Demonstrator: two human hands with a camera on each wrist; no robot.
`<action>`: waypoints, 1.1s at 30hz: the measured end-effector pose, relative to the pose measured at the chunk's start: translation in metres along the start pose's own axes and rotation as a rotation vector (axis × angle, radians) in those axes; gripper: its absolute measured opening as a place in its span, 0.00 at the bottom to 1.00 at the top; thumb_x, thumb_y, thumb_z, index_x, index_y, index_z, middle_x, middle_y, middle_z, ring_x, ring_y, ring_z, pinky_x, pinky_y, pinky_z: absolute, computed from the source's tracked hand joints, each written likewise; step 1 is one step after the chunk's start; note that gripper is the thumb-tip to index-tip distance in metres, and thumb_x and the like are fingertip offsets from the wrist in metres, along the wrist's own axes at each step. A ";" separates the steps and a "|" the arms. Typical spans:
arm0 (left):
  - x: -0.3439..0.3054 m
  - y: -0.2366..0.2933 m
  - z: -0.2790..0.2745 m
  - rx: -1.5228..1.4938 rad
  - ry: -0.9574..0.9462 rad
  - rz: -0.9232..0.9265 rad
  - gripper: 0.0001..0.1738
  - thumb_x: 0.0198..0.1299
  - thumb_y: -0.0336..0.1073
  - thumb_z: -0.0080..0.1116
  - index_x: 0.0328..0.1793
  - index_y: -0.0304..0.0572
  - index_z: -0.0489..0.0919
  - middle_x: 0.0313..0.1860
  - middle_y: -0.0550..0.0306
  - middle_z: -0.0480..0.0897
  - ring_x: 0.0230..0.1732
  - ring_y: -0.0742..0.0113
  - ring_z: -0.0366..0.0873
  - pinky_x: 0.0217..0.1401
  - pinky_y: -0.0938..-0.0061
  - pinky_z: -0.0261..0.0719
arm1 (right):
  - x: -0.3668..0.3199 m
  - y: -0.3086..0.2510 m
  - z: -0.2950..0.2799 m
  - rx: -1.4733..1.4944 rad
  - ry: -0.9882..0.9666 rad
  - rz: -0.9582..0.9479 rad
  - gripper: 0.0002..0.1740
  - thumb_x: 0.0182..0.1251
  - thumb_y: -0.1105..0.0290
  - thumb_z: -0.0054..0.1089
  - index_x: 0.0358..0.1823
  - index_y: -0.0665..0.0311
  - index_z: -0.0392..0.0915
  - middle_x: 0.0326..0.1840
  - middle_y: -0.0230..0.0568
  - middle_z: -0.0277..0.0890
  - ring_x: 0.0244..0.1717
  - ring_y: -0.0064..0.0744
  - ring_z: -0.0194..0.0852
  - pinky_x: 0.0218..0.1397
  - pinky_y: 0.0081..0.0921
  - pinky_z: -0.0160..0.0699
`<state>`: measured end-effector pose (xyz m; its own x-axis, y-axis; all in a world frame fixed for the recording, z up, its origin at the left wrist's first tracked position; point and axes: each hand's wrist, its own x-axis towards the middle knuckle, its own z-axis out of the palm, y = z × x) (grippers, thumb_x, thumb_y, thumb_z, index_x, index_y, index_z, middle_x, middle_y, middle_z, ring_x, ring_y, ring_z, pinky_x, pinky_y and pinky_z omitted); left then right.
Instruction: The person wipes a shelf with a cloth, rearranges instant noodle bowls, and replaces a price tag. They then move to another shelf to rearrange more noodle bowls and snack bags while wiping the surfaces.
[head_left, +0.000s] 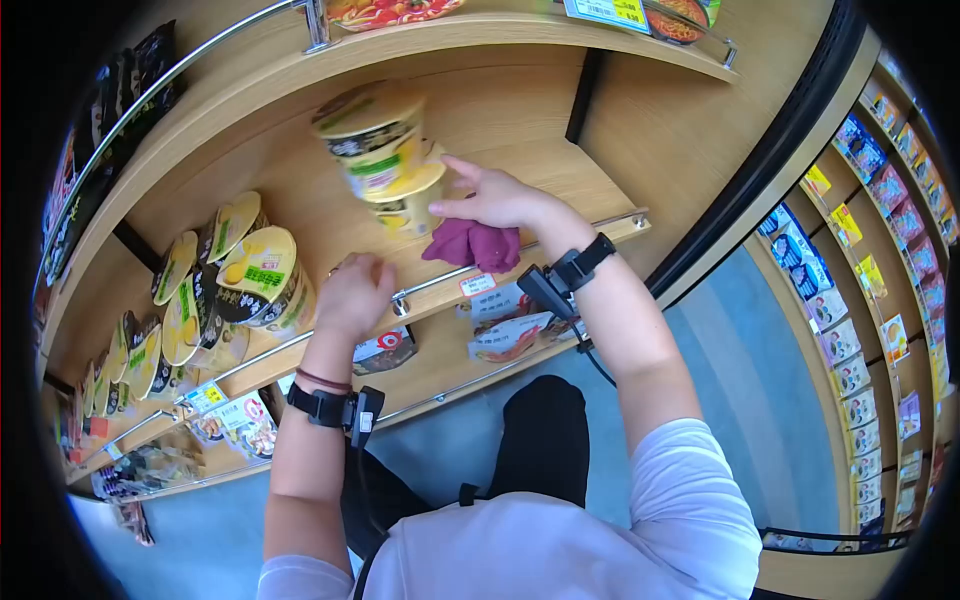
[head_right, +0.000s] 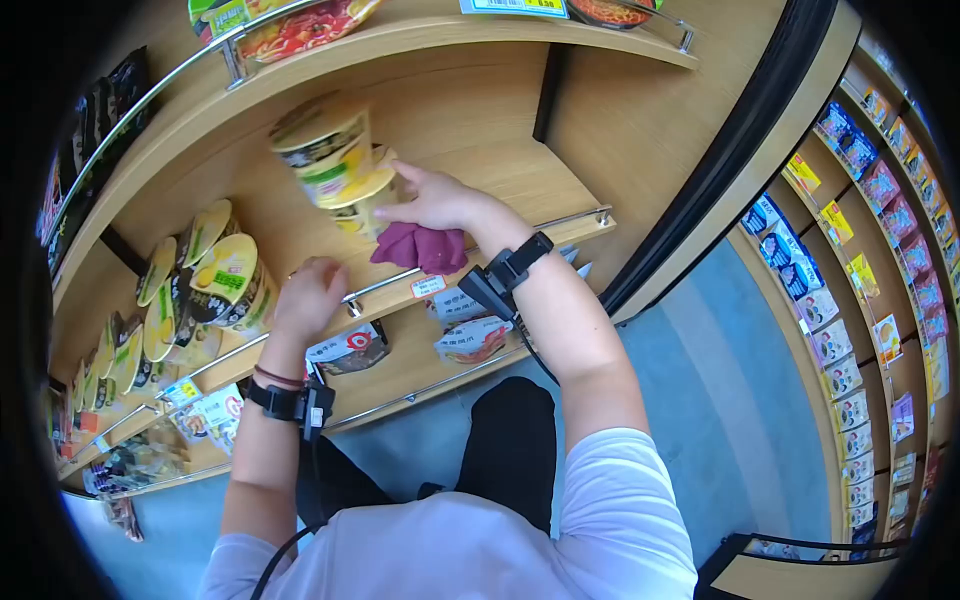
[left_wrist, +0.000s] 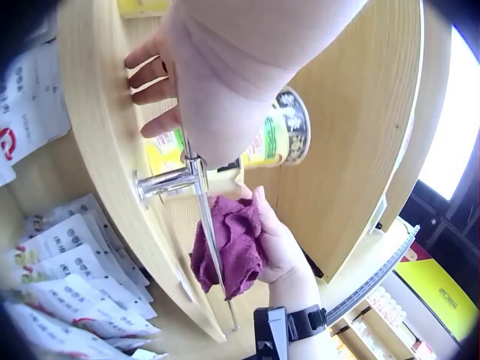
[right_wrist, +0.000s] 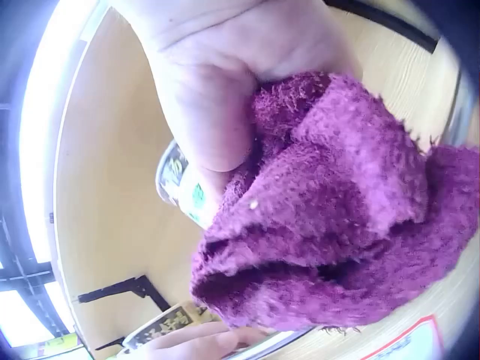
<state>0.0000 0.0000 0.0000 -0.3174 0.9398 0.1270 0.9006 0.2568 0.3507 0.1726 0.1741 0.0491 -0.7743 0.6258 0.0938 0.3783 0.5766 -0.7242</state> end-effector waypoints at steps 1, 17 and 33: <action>-0.003 0.001 -0.002 -0.002 0.017 -0.004 0.24 0.60 0.50 0.45 0.52 0.39 0.76 0.50 0.43 0.77 0.53 0.49 0.74 0.57 0.61 0.70 | -0.002 -0.006 -0.006 -0.019 0.021 0.037 0.49 0.52 0.41 0.62 0.69 0.61 0.54 0.56 0.54 0.71 0.56 0.44 0.71 0.59 0.29 0.68; 0.006 -0.003 0.008 -0.079 0.144 0.037 0.19 0.56 0.44 0.49 0.47 0.39 0.77 0.45 0.44 0.78 0.48 0.46 0.75 0.54 0.60 0.72 | 0.080 0.215 -0.142 -0.261 0.095 0.309 0.20 0.68 0.55 0.46 0.54 0.58 0.74 0.55 0.39 0.73 0.56 0.34 0.68 0.61 0.31 0.62; 0.003 -0.001 0.008 -0.063 0.112 0.006 0.20 0.59 0.48 0.45 0.42 0.39 0.78 0.44 0.44 0.79 0.47 0.47 0.76 0.52 0.59 0.73 | -0.069 0.112 -0.138 -0.674 -0.270 0.629 0.14 0.52 0.61 0.51 0.29 0.62 0.82 0.31 0.44 0.80 0.34 0.38 0.76 0.41 0.30 0.72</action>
<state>0.0003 0.0047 -0.0074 -0.3460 0.9094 0.2308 0.8835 0.2330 0.4064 0.3379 0.2678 0.0560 -0.3889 0.8302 -0.3994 0.9114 0.4099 -0.0353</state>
